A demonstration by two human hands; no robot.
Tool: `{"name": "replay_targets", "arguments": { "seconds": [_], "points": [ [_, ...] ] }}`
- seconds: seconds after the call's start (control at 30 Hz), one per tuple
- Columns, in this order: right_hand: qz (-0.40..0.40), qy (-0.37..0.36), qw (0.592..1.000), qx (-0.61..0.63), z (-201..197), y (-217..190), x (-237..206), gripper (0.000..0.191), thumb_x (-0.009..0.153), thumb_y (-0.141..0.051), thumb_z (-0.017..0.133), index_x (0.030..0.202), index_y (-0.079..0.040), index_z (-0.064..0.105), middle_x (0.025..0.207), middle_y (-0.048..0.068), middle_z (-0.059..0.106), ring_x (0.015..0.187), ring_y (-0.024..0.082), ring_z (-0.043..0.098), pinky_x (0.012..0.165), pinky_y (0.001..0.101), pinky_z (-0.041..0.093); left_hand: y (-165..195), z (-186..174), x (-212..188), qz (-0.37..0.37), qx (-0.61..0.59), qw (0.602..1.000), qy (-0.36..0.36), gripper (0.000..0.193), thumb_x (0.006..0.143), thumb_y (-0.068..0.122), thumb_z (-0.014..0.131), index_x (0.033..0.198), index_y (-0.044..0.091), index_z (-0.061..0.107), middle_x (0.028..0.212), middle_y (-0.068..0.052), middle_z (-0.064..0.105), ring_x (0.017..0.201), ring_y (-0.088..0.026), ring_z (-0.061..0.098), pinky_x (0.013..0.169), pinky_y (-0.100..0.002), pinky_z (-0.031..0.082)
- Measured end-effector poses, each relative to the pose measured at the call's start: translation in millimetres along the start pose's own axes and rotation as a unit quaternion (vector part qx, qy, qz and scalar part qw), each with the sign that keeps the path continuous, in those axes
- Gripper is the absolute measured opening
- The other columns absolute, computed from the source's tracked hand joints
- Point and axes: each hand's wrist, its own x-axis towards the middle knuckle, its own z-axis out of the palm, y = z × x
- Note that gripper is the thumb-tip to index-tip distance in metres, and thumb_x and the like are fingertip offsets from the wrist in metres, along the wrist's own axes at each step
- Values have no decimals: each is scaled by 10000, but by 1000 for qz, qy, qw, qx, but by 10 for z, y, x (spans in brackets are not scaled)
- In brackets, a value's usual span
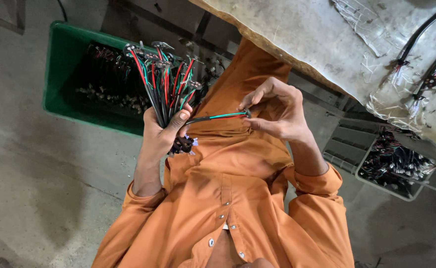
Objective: The person gathers wire harnesses with connectors from the workbench, holding a growing bundle in one hand while picking up individual harnesses from the table and from a green bin, then places the bundle on the workbench.
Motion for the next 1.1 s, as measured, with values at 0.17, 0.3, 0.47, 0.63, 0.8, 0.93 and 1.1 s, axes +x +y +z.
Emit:
{"name": "replay_targets", "arguments": {
  "seconds": [0.17, 0.3, 0.47, 0.63, 0.8, 0.93, 1.1],
  "points": [
    [-54, 37, 997, -43, 30, 18, -29, 338, 855, 79, 812, 1059, 18, 550, 1090, 155, 696, 1017, 161, 704, 862, 299, 616, 25, 26, 22, -33, 26, 999, -34, 164, 993, 144, 714, 1058, -5, 699, 740, -35, 639, 564, -78, 535, 510, -244, 411],
    [-61, 74, 995, -24, 71, -29, -21, 295, 899, 69, 783, 1083, 21, 557, 1113, 133, 689, 1101, 176, 722, 941, 303, 621, -11, 18, 33, -88, 27, 993, -79, 173, 957, 170, 690, 1031, 13, 696, 681, -46, 679, 500, -78, 564, 451, -245, 435],
    [-113, 21, 966, -233, 167, -167, 101, 260, 881, 97, 766, 1110, 40, 657, 1121, 126, 718, 1005, 148, 716, 870, 260, 596, -109, 64, -1, -105, 70, 985, -118, 221, 982, 197, 712, 902, -7, 687, 693, -35, 695, 540, -89, 613, 494, -260, 496],
    [-76, 1, 954, -291, 385, -221, 144, 308, 852, 16, 826, 1120, 34, 675, 1078, 111, 708, 938, 125, 685, 783, 243, 569, -163, 183, -6, -92, 120, 982, -112, 185, 919, 214, 720, 972, 39, 692, 645, 10, 625, 541, -51, 543, 494, -249, 442],
    [-104, 34, 942, -319, 469, -171, 115, 246, 875, -1, 833, 1059, -9, 670, 964, 46, 717, 848, 78, 677, 734, 227, 519, -100, 221, -32, -82, 201, 968, -129, 145, 884, 189, 744, 953, 61, 756, 646, 36, 632, 575, -36, 510, 501, -257, 427],
    [-75, 104, 939, -318, 572, -115, 143, 233, 871, 6, 827, 1025, -5, 652, 899, 66, 680, 769, 91, 589, 680, 233, 470, -63, 283, 7, -98, 265, 952, -120, 257, 895, 206, 835, 816, 0, 703, 611, 10, 503, 581, -61, 421, 500, -287, 378],
    [-131, 44, 904, -405, 533, -289, 262, 223, 909, -35, 787, 1077, -10, 642, 975, 64, 688, 845, 129, 667, 745, 248, 530, -135, 278, 95, -84, 198, 973, -84, 167, 896, 221, 761, 873, 66, 703, 585, 36, 537, 528, -48, 447, 469, -276, 377]
  ]
}}
